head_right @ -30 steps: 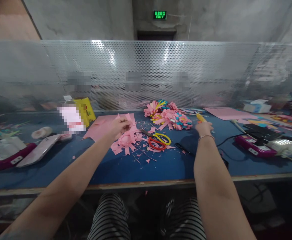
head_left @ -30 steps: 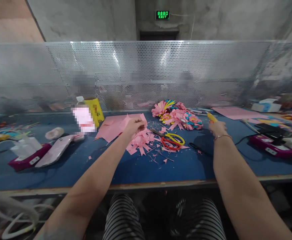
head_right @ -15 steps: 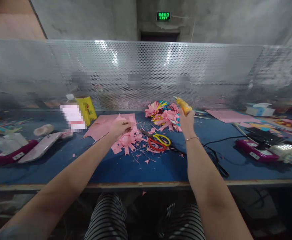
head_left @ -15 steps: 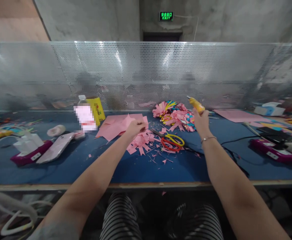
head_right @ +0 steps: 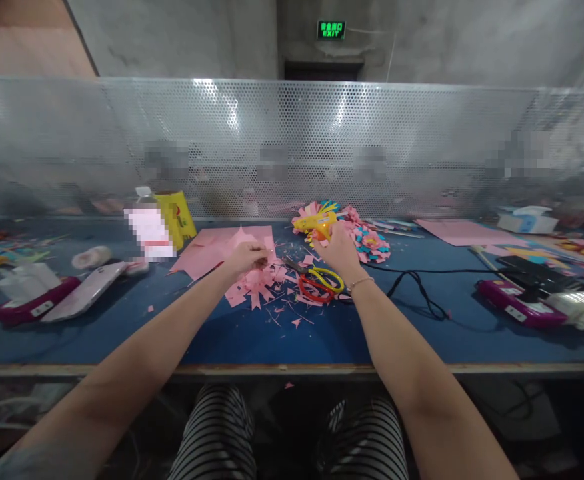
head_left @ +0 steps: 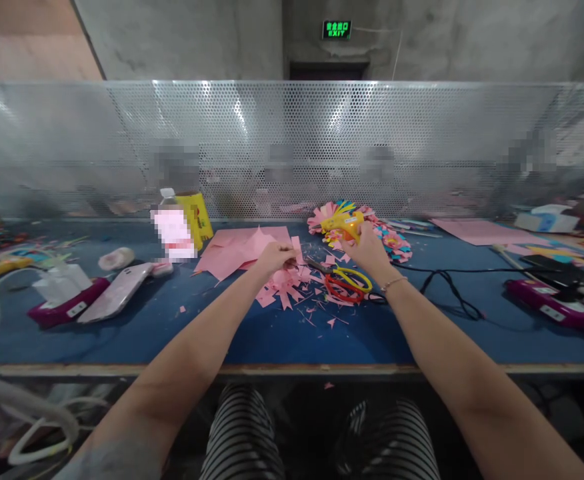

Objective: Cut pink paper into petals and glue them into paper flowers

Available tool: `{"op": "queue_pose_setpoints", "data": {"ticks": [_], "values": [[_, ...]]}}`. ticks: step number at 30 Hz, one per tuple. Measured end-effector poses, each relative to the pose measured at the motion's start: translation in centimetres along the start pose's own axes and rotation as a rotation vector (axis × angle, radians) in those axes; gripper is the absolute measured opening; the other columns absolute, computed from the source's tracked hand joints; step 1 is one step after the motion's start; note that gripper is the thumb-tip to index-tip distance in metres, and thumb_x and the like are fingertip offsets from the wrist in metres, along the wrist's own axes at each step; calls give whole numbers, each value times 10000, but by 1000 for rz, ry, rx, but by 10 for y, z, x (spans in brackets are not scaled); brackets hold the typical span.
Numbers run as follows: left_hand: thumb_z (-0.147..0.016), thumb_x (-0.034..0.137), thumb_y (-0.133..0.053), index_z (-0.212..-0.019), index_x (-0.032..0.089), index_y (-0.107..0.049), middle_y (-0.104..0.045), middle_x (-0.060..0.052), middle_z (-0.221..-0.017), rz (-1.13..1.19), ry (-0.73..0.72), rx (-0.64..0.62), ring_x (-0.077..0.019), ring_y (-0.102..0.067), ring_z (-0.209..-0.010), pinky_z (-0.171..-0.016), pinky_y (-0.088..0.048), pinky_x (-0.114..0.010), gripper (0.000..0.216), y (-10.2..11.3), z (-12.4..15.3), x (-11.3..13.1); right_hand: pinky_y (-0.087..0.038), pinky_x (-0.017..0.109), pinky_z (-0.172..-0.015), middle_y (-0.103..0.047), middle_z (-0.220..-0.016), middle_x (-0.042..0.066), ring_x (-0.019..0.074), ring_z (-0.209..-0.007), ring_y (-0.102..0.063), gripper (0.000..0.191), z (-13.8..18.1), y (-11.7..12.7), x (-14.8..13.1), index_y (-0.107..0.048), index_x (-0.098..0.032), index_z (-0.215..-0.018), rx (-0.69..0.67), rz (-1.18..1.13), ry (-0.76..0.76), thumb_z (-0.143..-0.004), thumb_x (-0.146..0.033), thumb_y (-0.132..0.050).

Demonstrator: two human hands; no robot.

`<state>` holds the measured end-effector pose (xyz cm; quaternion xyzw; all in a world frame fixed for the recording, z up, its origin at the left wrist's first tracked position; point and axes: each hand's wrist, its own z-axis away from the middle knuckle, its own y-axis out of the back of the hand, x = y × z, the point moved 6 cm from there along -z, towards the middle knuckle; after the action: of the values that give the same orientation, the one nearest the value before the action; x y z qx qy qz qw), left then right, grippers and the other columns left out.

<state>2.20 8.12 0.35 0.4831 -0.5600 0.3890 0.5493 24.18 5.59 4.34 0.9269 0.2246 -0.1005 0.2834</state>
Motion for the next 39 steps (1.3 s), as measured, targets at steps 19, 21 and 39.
{"op": "queue_pose_setpoints", "data": {"ticks": [19,21,39], "values": [[-597,174,-664,-576,105,-572,-530,13,-459,-7,-8,-81,-51,-485,-436,-490,-420,-195,117,-6,2,0,-402,318,-580,-414,-733,40,178,-657,-434,212,6,-8,-29,-267,-223,-741,-82,59,298,-708,-242,-475],[-596,177,-667,-575,105,-570,-527,14,-457,-11,-11,-88,-51,-483,-434,-487,-419,-195,122,-6,1,0,-398,316,-567,-402,-722,33,173,-641,-422,214,6,-8,-29,-263,-225,-739,-85,41,301,-703,-235,-474],[-597,205,-675,-559,113,-570,-531,9,-450,3,-6,-93,-56,-483,-435,-506,-427,-209,145,-6,2,1,-401,317,-583,-404,-734,31,170,-668,-435,190,6,-12,-25,-277,-221,-751,-143,-11,240,-694,-215,-458]]}}
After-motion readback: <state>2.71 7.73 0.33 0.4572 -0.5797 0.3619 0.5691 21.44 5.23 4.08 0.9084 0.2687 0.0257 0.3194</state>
